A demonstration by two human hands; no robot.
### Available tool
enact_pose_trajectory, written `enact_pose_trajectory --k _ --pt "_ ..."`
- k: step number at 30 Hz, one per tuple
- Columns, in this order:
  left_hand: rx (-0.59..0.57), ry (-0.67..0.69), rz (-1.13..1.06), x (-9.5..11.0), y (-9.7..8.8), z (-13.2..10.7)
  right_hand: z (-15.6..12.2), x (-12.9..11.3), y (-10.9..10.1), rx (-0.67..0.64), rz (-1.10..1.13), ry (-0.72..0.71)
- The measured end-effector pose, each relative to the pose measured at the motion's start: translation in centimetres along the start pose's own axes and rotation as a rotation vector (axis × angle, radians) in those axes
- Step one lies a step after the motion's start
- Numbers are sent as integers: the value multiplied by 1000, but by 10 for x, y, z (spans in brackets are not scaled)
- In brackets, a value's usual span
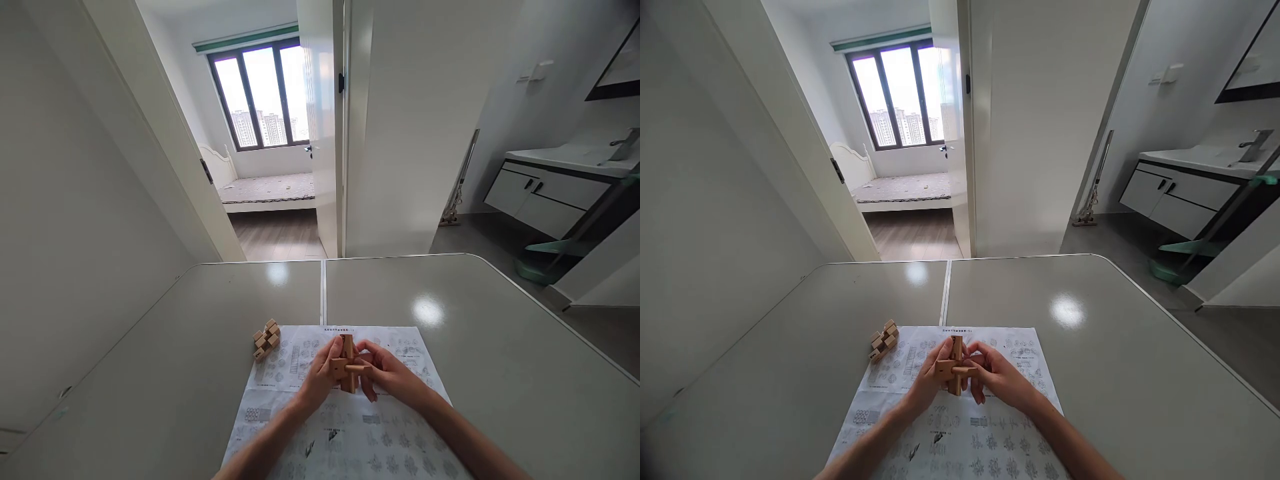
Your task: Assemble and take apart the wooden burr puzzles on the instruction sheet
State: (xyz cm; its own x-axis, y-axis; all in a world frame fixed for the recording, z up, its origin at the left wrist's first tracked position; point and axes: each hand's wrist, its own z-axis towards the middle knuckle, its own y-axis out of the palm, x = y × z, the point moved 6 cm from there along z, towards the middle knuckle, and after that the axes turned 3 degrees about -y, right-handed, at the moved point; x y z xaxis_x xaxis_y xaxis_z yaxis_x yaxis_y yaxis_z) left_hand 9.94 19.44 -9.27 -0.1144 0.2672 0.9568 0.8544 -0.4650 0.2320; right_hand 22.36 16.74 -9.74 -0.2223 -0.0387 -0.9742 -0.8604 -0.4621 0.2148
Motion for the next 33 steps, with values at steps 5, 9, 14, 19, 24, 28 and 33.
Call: enact_pose_trajectory --k 5,9,14,19,24,28,33 --pt "50 -56 2 1 -2 -5 1 2 0 17 5 2" --pt "60 -54 10 3 -4 -11 1 4 -3 45 8 23" --pt "-115 150 57 12 6 -16 0 4 -4 52 17 34" --pt "-176 253 137 18 15 -18 1 9 -7 74 52 28" --pt "-114 254 235 14 12 -15 3 14 -10 81 93 31" --pt "-108 257 256 8 11 -12 3 12 -11 92 85 35" --pt "-50 254 299 13 9 -11 2 11 -10 103 120 42"
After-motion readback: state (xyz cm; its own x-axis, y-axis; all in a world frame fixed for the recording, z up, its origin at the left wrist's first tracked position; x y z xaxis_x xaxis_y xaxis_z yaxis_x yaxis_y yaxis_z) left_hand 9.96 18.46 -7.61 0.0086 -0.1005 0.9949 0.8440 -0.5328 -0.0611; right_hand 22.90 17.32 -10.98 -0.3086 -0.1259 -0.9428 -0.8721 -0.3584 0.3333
